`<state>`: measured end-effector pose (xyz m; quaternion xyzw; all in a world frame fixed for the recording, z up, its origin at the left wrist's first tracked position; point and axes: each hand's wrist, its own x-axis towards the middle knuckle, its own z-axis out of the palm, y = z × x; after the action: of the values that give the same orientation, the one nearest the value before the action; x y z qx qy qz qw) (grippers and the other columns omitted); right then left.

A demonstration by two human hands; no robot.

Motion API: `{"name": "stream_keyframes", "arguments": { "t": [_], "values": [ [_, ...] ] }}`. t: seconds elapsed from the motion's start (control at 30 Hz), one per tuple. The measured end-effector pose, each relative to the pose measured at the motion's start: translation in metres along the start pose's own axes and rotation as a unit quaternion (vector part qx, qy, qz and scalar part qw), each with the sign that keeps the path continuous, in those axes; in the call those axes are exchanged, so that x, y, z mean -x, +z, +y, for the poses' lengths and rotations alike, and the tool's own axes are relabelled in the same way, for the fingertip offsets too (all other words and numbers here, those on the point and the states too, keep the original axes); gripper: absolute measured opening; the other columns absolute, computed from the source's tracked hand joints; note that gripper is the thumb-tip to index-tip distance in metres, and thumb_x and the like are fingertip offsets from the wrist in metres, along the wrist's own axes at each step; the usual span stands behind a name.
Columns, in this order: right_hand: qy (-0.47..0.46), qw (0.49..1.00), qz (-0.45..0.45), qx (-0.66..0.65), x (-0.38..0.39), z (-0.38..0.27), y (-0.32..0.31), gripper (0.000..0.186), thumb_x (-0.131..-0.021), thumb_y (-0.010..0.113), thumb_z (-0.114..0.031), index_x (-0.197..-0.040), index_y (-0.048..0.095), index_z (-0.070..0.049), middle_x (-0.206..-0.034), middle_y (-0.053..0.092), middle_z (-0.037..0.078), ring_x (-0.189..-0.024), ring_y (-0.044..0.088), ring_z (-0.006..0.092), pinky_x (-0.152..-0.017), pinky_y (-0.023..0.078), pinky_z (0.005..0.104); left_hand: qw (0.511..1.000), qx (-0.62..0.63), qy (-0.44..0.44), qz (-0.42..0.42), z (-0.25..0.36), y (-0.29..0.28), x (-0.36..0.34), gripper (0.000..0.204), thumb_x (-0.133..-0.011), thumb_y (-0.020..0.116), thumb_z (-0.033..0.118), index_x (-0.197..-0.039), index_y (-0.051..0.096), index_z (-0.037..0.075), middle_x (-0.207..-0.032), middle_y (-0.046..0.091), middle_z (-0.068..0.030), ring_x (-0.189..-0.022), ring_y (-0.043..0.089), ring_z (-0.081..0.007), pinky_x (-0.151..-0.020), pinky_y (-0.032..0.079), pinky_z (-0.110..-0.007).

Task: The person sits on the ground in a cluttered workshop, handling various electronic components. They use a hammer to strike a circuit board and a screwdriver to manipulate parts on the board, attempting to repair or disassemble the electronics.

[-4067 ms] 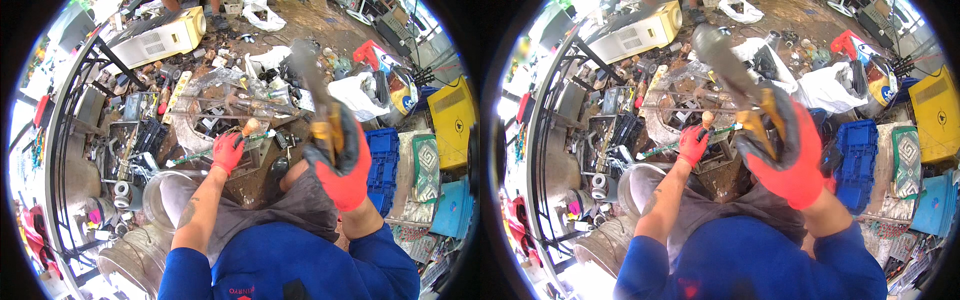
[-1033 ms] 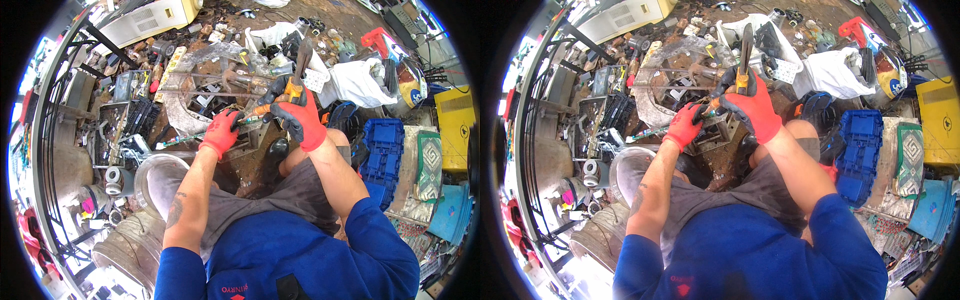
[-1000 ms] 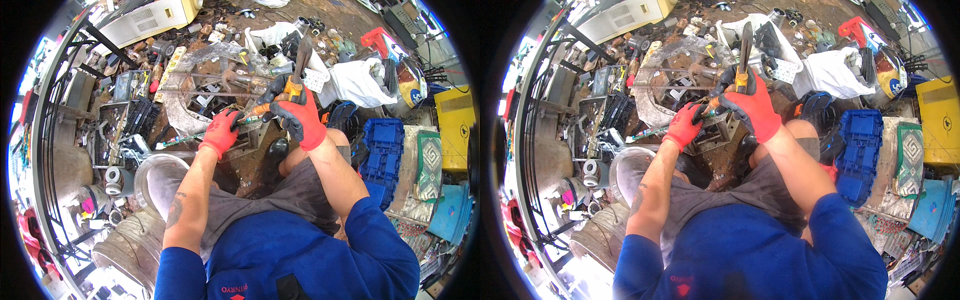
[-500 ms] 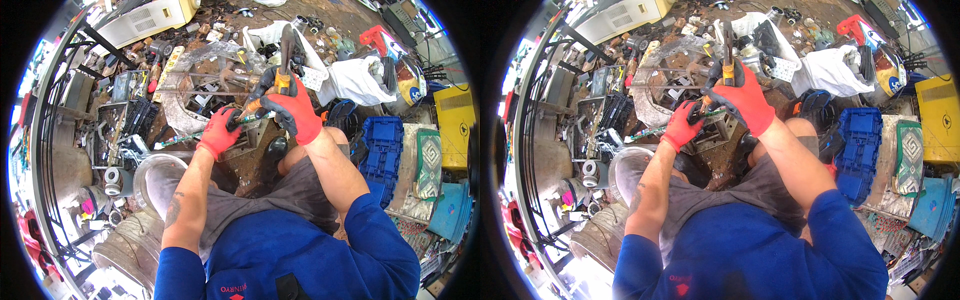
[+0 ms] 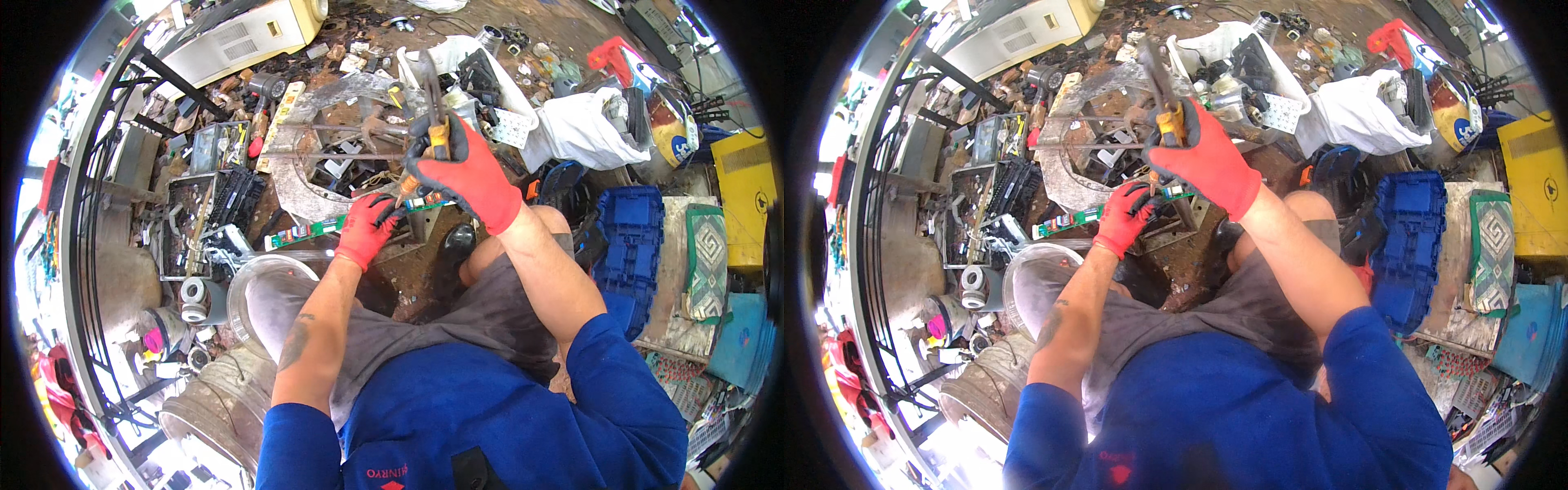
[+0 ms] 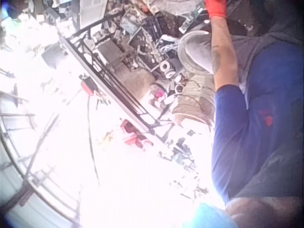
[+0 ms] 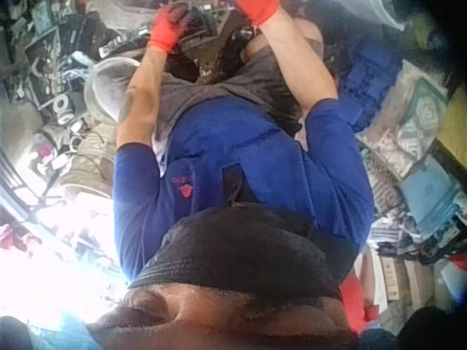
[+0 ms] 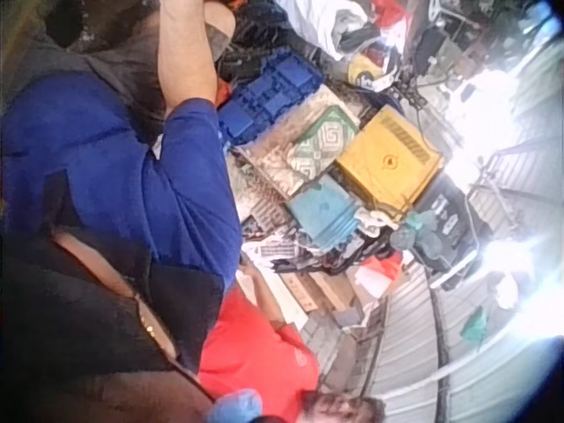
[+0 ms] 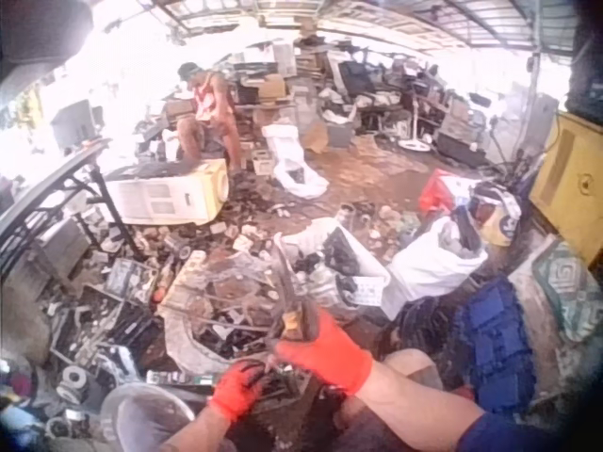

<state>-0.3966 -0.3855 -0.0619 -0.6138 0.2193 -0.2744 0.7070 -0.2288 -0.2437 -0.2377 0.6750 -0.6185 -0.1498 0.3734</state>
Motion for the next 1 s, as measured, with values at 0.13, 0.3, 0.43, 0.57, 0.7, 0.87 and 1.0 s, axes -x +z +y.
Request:
{"name": "stream_keyframes", "arguments": {
  "t": [0.13, 0.3, 0.43, 0.57, 0.7, 0.87, 1.0],
  "values": [
    [-0.056, 0.994, -0.011, 0.097, 0.019, 0.015, -0.004, 0.052, -0.075, 0.075, -0.006, -0.122, 0.052, -0.003, -0.099, 0.062, 0.003, -0.089, 0.059, 0.0111, -0.082, 0.051, 0.0307, 0.999, 0.031, -0.02, -0.013, 0.006, -0.003, -0.001, 0.046, -0.076, 0.076, 0.013, -0.119, 0.063, 0.008, -0.122, 0.059, -0.018, -0.116, 0.056, -0.0398, -0.1, 0.047, -0.045],
    [-0.065, 0.995, 0.037, 0.069, 0.048, 0.022, -0.01, 0.052, -0.076, 0.073, -0.001, -0.124, 0.052, -0.003, -0.098, 0.061, 0.002, -0.089, 0.058, 0.0105, -0.082, 0.05, 0.0296, 0.997, 0.058, -0.031, -0.032, 0.023, -0.016, -0.008, 0.05, -0.072, 0.072, 0.003, -0.12, 0.06, 0.004, -0.126, 0.053, -0.0216, -0.121, 0.051, -0.0422, -0.103, 0.045, -0.043],
    [-0.093, 0.992, 0.077, 0.037, 0.054, 0.026, -0.034, 0.05, -0.077, 0.068, 0.003, -0.124, 0.052, -0.004, -0.096, 0.06, 0.002, -0.088, 0.059, 0.0098, -0.08, 0.051, 0.0283, 0.999, 0.018, 0.005, -0.035, 0.012, -0.018, -0.009, 0.052, -0.072, 0.074, 0.005, -0.123, 0.06, 0.005, -0.126, 0.054, -0.0204, -0.12, 0.052, -0.0415, -0.103, 0.045, -0.044],
    [-0.018, 0.975, 0.204, 0.083, 0.052, 0.055, -0.048, 0.052, -0.075, 0.072, -0.006, -0.123, 0.053, 0.001, -0.105, 0.064, 0.01, -0.097, 0.061, 0.0174, -0.084, 0.052, 0.0327, 0.997, -0.055, -0.016, -0.055, 0.019, -0.011, -0.01, 0.054, -0.074, 0.076, 0.015, -0.126, 0.06, 0.006, -0.129, 0.052, -0.0212, -0.123, 0.05, -0.0418, -0.103, 0.044, -0.045],
    [0.094, 0.967, 0.165, 0.167, 0.026, 0.09, -0.031, 0.073, -0.073, 0.074, -0.02, -0.136, 0.048, 0.003, -0.121, 0.062, 0.02, -0.112, 0.062, 0.0291, -0.096, 0.048, 0.036, 0.986, -0.137, -0.048, -0.082, 0.014, -0.008, -0.008, 0.06, -0.076, 0.076, 0.016, -0.132, 0.057, 0.007, -0.129, 0.053, -0.0218, -0.121, 0.05, -0.043, -0.105, 0.042, -0.047],
    [0.14, 0.915, 0.099, 0.366, 0.024, 0.135, -0.031, 0.074, -0.074, 0.07, -0.027, -0.138, 0.046, 0.002, -0.131, 0.057, 0.024, -0.12, 0.058, 0.0381, -0.1, 0.047, 0.0398, 0.994, -0.069, -0.074, -0.046, 0.016, -0.002, -0.014, 0.057, -0.079, 0.072, 0.013, -0.132, 0.053, 0.001, -0.131, 0.05, -0.026, -0.123, 0.047, -0.0462, -0.104, 0.041, -0.05],
    [0.141, 0.883, 0.083, 0.44, 0.029, 0.126, -0.005, 0.072, -0.076, 0.067, -0.029, -0.138, 0.046, 0.0, -0.133, 0.056, 0.022, -0.121, 0.056, 0.0393, -0.099, 0.047, 0.0434, 0.994, -0.046, -0.09, -0.034, 0.011, -0.005, -0.005, 0.059, -0.076, 0.074, 0.011, -0.131, 0.052, 0.005, -0.135, 0.049, -0.026, -0.126, 0.046, -0.046, -0.106, 0.04, -0.048]
  ]
}}
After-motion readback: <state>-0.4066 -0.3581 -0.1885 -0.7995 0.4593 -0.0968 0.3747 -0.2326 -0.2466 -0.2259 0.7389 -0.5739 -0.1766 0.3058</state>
